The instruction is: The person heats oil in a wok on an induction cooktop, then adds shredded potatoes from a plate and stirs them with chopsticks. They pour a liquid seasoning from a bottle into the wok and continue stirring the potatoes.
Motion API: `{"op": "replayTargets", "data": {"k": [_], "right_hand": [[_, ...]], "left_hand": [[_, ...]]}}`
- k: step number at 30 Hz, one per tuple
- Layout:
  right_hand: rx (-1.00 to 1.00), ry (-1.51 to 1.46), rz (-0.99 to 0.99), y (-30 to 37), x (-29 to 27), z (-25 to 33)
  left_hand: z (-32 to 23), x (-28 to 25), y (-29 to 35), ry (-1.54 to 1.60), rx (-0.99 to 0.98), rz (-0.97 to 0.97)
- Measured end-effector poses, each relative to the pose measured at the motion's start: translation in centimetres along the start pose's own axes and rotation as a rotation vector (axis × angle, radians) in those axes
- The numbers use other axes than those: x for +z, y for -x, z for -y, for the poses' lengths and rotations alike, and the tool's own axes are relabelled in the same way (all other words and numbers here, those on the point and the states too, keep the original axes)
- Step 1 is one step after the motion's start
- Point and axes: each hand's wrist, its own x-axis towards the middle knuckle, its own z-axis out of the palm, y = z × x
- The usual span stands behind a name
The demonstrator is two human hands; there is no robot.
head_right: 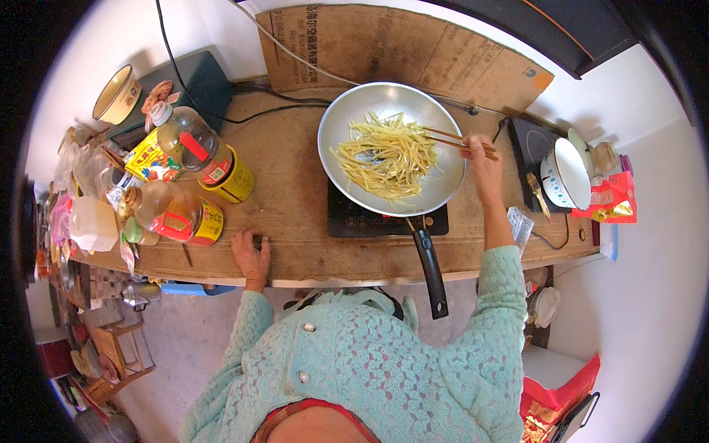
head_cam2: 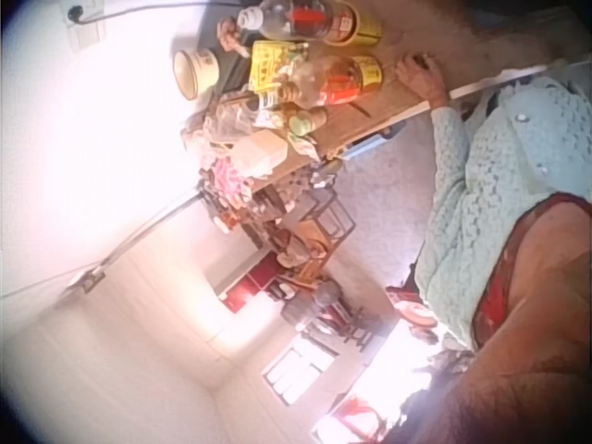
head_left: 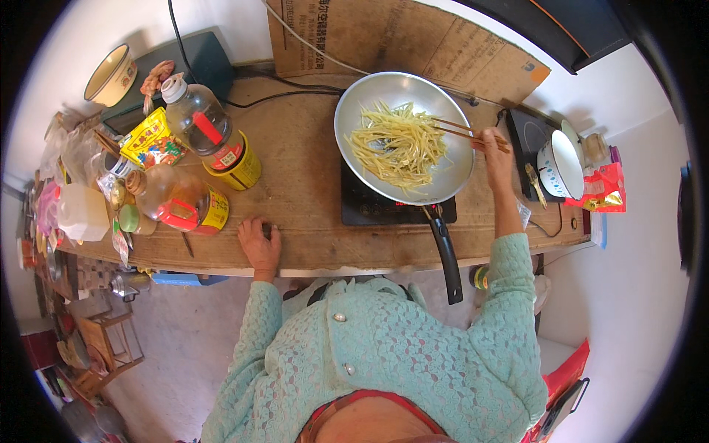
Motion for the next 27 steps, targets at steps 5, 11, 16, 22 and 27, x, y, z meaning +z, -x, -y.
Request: {"op": "replayTargets", "data": {"k": [5, 11, 16, 22, 27], "right_hand": [[-0.008, 0.004, 0.212, 1.4, 2.7, 0.8], [0.139, -0.177, 0.477, 2.7, 3.7, 6.6], [0.102, -0.131, 0.459, 2.9, 4.2, 3.1], [0.147, -0.125, 0.164, 2.5, -2.1, 4.7], [0.201, 0.003, 0.125, 3.8, -3.4, 2.5]], "left_hand": [[0.1, -0.3, 0.0, 0.007, 0.012, -0.007], [0.3, 0.0, 0.0, 0.005, 0.009, 0.002], [0.3, -0.1, 0.1, 0.014, 0.009, 0.002], [0.4, 0.0, 0.2, 0.016, -0.022, -0.005], [0.1, 0.1, -0.1, 0.012, -0.016, 0.005]]}}
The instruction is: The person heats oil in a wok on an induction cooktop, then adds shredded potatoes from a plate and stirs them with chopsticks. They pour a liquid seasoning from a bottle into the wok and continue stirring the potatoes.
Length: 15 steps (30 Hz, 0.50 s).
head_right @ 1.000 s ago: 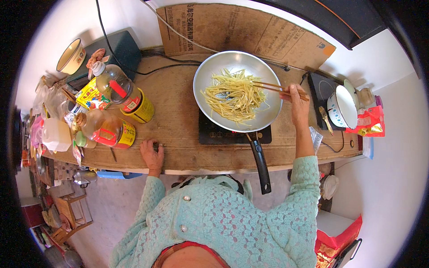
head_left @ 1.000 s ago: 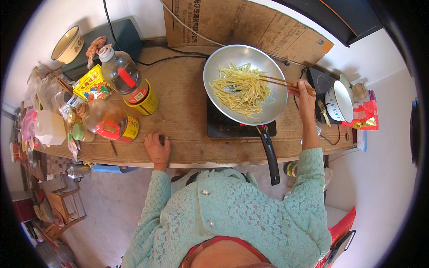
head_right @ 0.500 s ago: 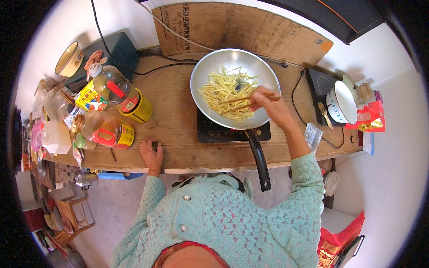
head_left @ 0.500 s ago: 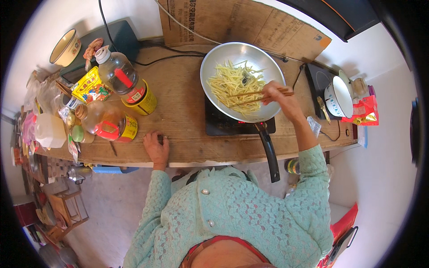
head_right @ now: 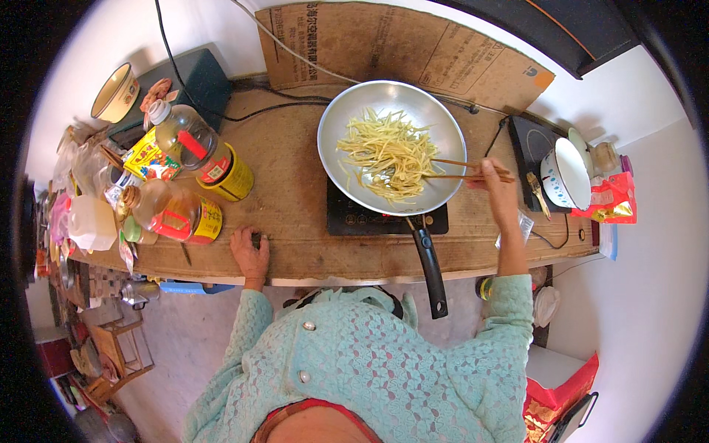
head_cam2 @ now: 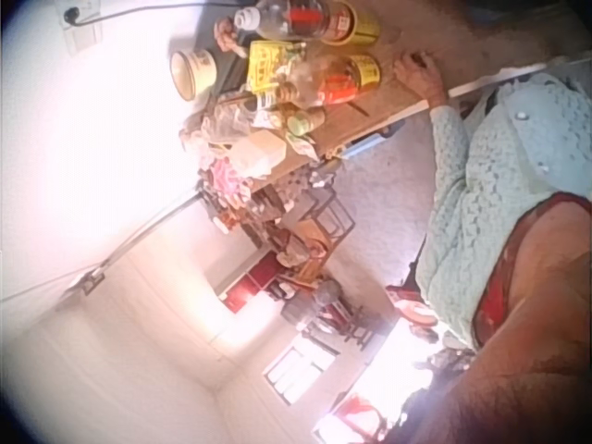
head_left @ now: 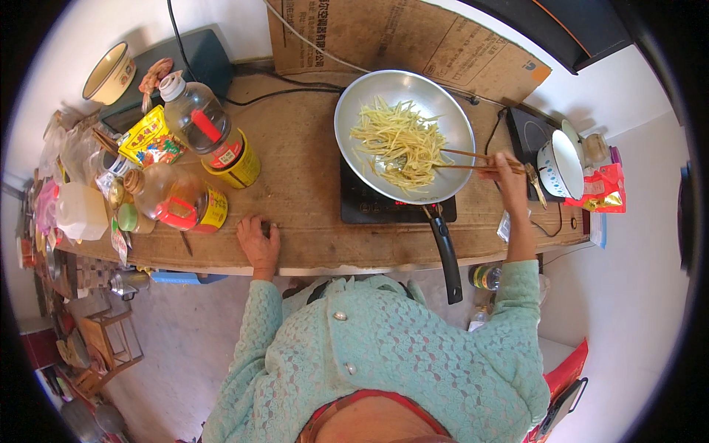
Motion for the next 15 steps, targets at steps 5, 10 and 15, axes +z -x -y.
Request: {"op": "replayTargets", "data": {"k": [5, 10, 15], "right_hand": [[-0.164, -0.191, 0.003, -1.0, 6.2, -1.3], [-0.178, -0.256, 0.123, -2.9, 10.6, 0.9], [-0.012, -0.251, 0.144, -4.7, 10.7, -1.5]], "left_hand": [[-0.1, -0.2, 0.0, -0.037, -0.002, 0.013], [0.2, -0.2, 0.0, -0.017, 0.012, 0.011], [0.3, -0.3, 0.1, -0.015, 0.027, -0.019]]}}
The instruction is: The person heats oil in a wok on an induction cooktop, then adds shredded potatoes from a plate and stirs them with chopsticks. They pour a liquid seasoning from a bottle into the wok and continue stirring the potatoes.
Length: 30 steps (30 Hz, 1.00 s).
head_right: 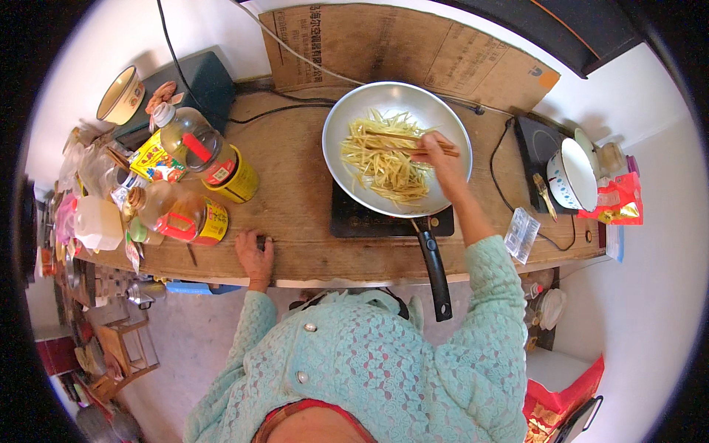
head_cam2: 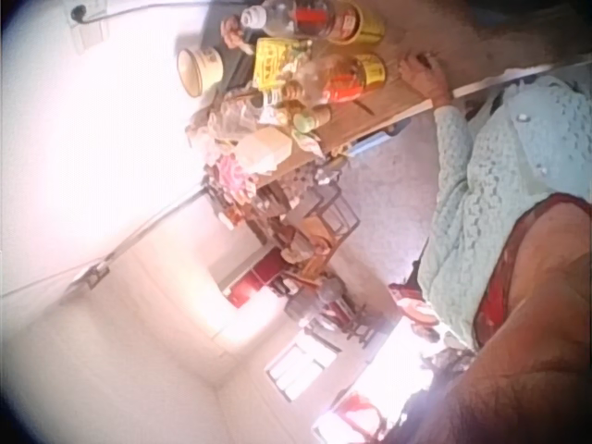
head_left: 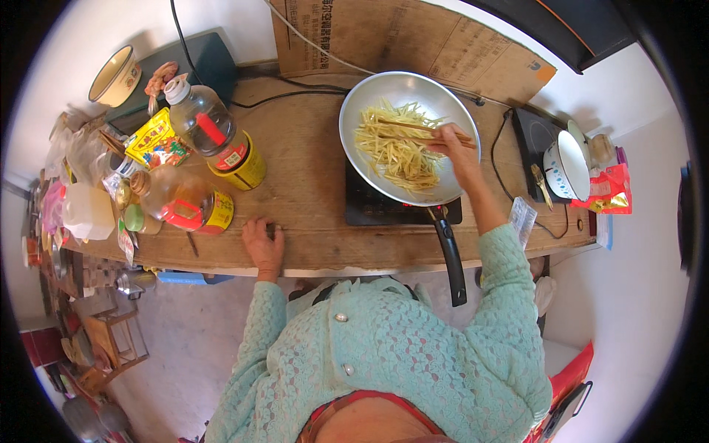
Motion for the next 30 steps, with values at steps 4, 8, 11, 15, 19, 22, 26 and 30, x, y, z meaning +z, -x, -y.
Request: {"op": "replayTargets", "data": {"k": [4, 8, 11, 15, 19, 22, 26, 30], "right_hand": [[-0.038, 0.046, -0.111, 1.1, -5.2, 2.3], [-0.179, 0.131, -0.213, 0.8, -7.1, 3.3], [-0.199, 0.217, -0.216, -0.3, -7.5, 0.5], [-0.172, 0.231, -0.081, 1.0, -3.5, 1.4], [-0.151, 0.152, 0.002, 1.6, -2.5, 4.2], [-0.157, 0.089, 0.151, 0.7, 0.2, 3.5], [0.011, 0.024, 0.036, 0.5, -1.0, 1.3], [-0.037, 0.084, -0.139, 2.3, -5.9, 3.3]], "left_hand": [[-0.5, 0.1, -0.1, 0.013, -0.014, 0.015], [-0.6, 0.1, -0.1, 0.014, -0.027, 0.039], [-0.5, 0.2, -0.1, 0.026, -0.022, 0.033], [-0.4, 0.0, -0.1, 0.020, -0.039, 0.032], [-0.4, 0.1, -0.2, 0.019, -0.027, 0.018], [-0.2, 0.2, -0.1, 0.035, -0.008, 0.018], [0.0, 0.3, 0.0, 0.021, -0.012, 0.006], [0.0, 0.4, 0.0, 0.016, -0.004, -0.009]]}}
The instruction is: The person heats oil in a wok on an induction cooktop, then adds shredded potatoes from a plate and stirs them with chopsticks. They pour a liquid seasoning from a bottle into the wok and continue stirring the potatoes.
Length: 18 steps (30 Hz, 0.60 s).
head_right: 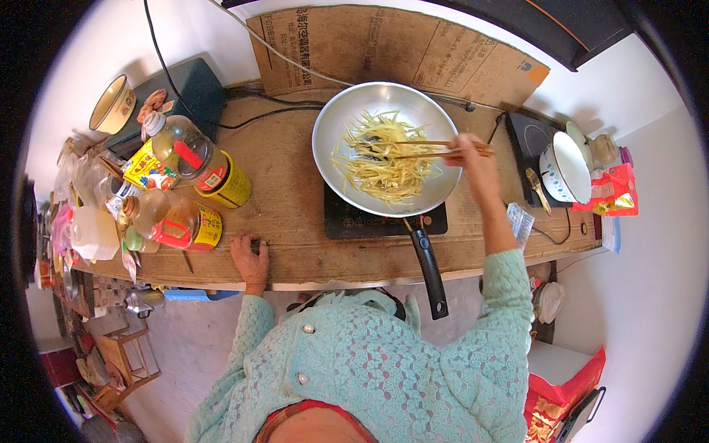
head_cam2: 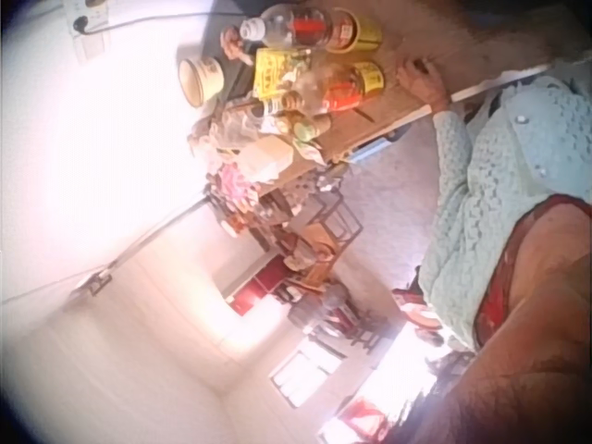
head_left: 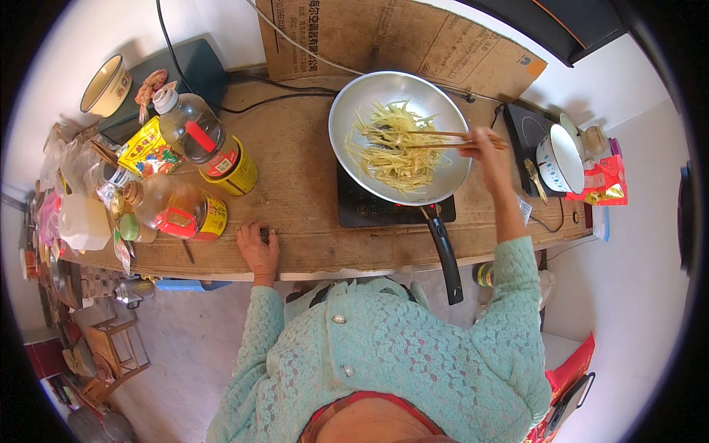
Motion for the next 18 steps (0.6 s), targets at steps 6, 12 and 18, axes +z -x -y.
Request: {"op": "replayTargets", "data": {"k": [6, 12, 18], "right_hand": [[-0.048, 0.144, -0.098, 1.4, -4.2, 0.8], [-0.116, -0.010, 0.017, 1.5, 2.4, -2.0], [-0.020, -0.078, 0.231, 2.4, 5.7, -0.7]], "left_hand": [[-0.3, -0.2, 0.0, -0.028, -0.008, 0.019], [-0.2, -0.2, -0.1, -0.014, -0.022, 0.029], [-0.4, -0.3, -0.1, 0.024, -0.006, 0.013]]}}
